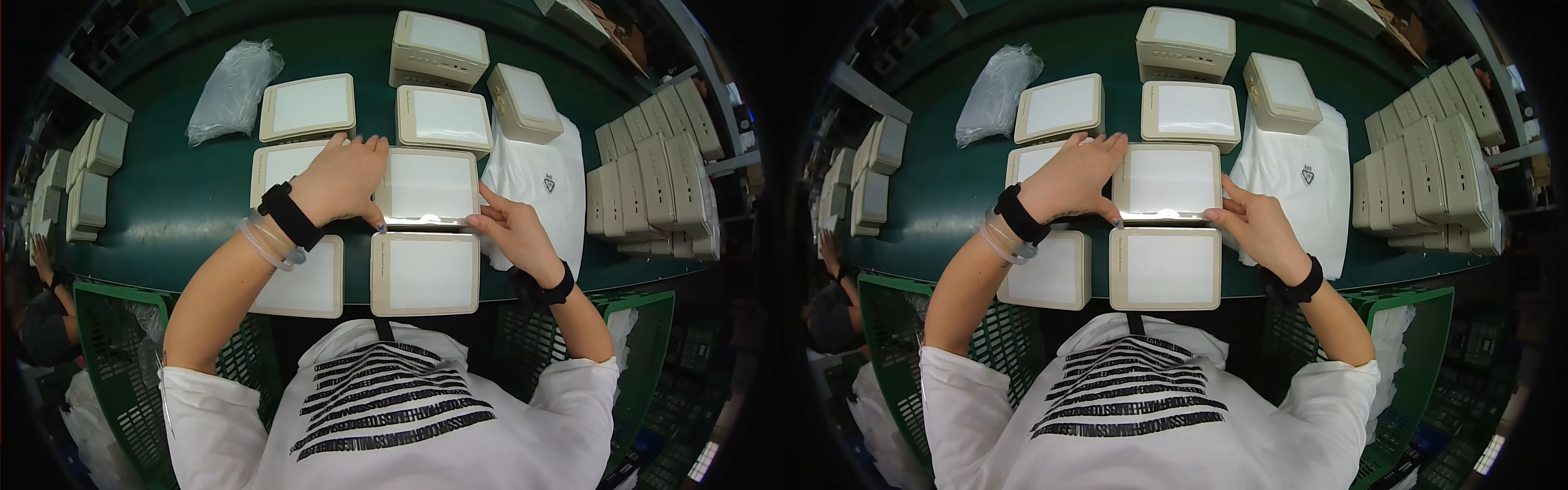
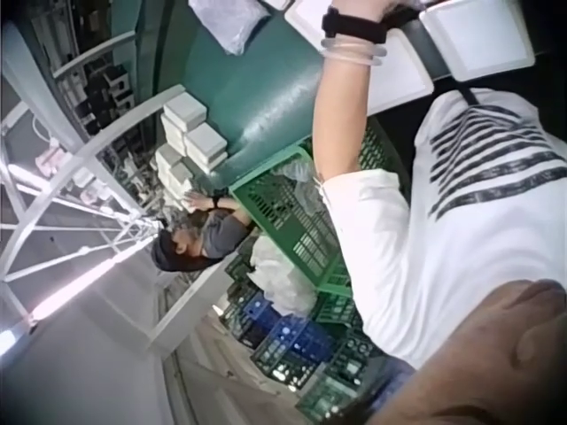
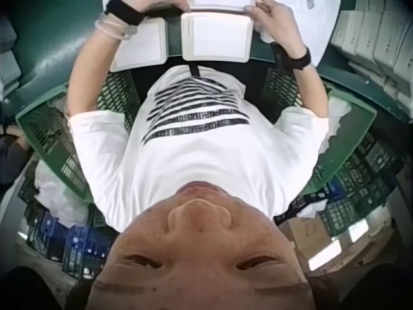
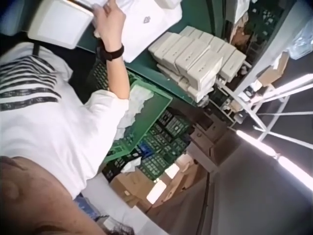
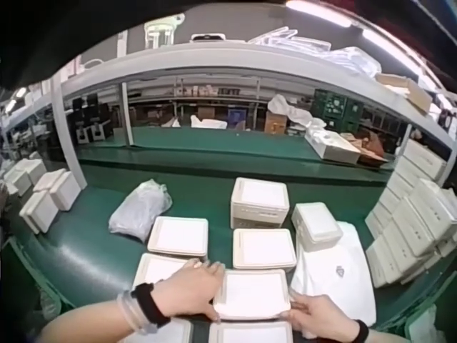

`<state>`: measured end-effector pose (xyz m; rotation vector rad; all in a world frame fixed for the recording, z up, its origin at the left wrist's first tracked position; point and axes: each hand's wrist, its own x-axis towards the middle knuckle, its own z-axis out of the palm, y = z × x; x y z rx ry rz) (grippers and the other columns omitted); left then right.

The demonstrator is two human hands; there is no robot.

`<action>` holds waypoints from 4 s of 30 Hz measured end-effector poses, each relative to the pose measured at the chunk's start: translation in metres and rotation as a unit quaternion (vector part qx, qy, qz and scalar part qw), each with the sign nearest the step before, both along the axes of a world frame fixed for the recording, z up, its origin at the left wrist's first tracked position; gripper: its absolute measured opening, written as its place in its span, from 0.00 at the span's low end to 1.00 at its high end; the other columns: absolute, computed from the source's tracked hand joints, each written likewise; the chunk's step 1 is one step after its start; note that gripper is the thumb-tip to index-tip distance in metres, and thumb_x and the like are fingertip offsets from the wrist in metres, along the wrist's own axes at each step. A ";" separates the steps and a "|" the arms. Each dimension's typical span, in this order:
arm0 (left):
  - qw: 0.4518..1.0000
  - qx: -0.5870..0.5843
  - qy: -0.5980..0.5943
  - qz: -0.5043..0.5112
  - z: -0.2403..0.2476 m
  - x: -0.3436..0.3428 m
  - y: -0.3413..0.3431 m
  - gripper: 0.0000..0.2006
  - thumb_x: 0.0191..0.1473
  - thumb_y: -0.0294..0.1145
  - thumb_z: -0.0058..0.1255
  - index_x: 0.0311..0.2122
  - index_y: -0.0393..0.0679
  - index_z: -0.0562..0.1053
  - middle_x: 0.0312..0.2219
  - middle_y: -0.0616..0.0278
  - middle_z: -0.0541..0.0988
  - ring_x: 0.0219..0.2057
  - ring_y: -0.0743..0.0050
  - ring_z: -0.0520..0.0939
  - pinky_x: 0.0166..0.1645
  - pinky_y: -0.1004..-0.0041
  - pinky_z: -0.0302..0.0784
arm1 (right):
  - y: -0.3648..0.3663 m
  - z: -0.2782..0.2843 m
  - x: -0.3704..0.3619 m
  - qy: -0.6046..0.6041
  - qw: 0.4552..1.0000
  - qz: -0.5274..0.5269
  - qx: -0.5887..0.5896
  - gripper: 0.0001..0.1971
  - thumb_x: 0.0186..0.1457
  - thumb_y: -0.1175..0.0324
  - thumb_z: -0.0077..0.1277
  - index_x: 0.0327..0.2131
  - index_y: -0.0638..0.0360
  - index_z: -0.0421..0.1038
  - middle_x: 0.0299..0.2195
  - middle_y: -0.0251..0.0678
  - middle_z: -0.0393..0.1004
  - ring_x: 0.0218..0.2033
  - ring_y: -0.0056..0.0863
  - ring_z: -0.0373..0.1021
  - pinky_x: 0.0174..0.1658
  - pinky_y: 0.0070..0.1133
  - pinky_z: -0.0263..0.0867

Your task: The person picks up a plastic bag, removes a clear plastic cover, and presses it onto a light therapy lamp. They repeat this process for several lamps, occasionally stacking the completed units or reaching into a green crate for more covers.

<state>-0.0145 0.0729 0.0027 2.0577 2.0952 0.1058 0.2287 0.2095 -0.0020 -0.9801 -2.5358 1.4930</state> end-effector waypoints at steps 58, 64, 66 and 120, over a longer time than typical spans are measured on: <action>0.986 -0.075 -0.083 -0.125 0.008 0.064 -0.058 0.56 0.29 0.47 0.69 0.63 0.37 0.52 0.50 0.34 0.61 0.52 0.36 0.65 0.53 0.59 0.67 | -0.049 -0.009 0.037 0.048 0.946 0.260 0.187 0.52 0.31 0.65 0.68 0.62 0.56 0.51 0.61 0.55 0.45 0.60 0.54 0.49 0.60 0.36 0.53; 0.971 0.119 -0.180 -0.106 0.052 0.031 -0.044 0.52 0.31 0.37 0.69 0.63 0.42 0.53 0.52 0.35 0.60 0.54 0.37 0.64 0.55 0.58 0.66 | -0.012 0.053 0.015 0.079 0.928 0.245 0.268 0.49 0.28 0.65 0.68 0.60 0.52 0.59 0.60 0.54 0.47 0.61 0.54 0.47 0.60 0.36 0.55; 0.946 0.270 -0.176 -0.033 0.087 0.011 -0.032 0.45 0.37 0.33 0.65 0.62 0.43 0.56 0.51 0.39 0.62 0.52 0.43 0.68 0.53 0.59 0.69 | 0.030 0.094 -0.017 0.142 0.899 0.219 0.351 0.48 0.29 0.66 0.67 0.60 0.48 0.60 0.60 0.51 0.48 0.61 0.50 0.50 0.59 0.34 0.56; 0.871 0.218 0.063 0.436 -0.027 -0.200 -0.086 0.46 0.42 0.63 0.53 0.62 0.48 0.57 0.51 0.36 0.62 0.55 0.38 0.62 0.54 0.42 0.57 | -0.153 -0.023 -0.062 0.213 0.973 -0.031 0.088 0.10 0.52 0.80 0.50 0.40 0.67 0.71 0.43 0.48 0.73 0.40 0.34 0.74 0.45 0.23 0.68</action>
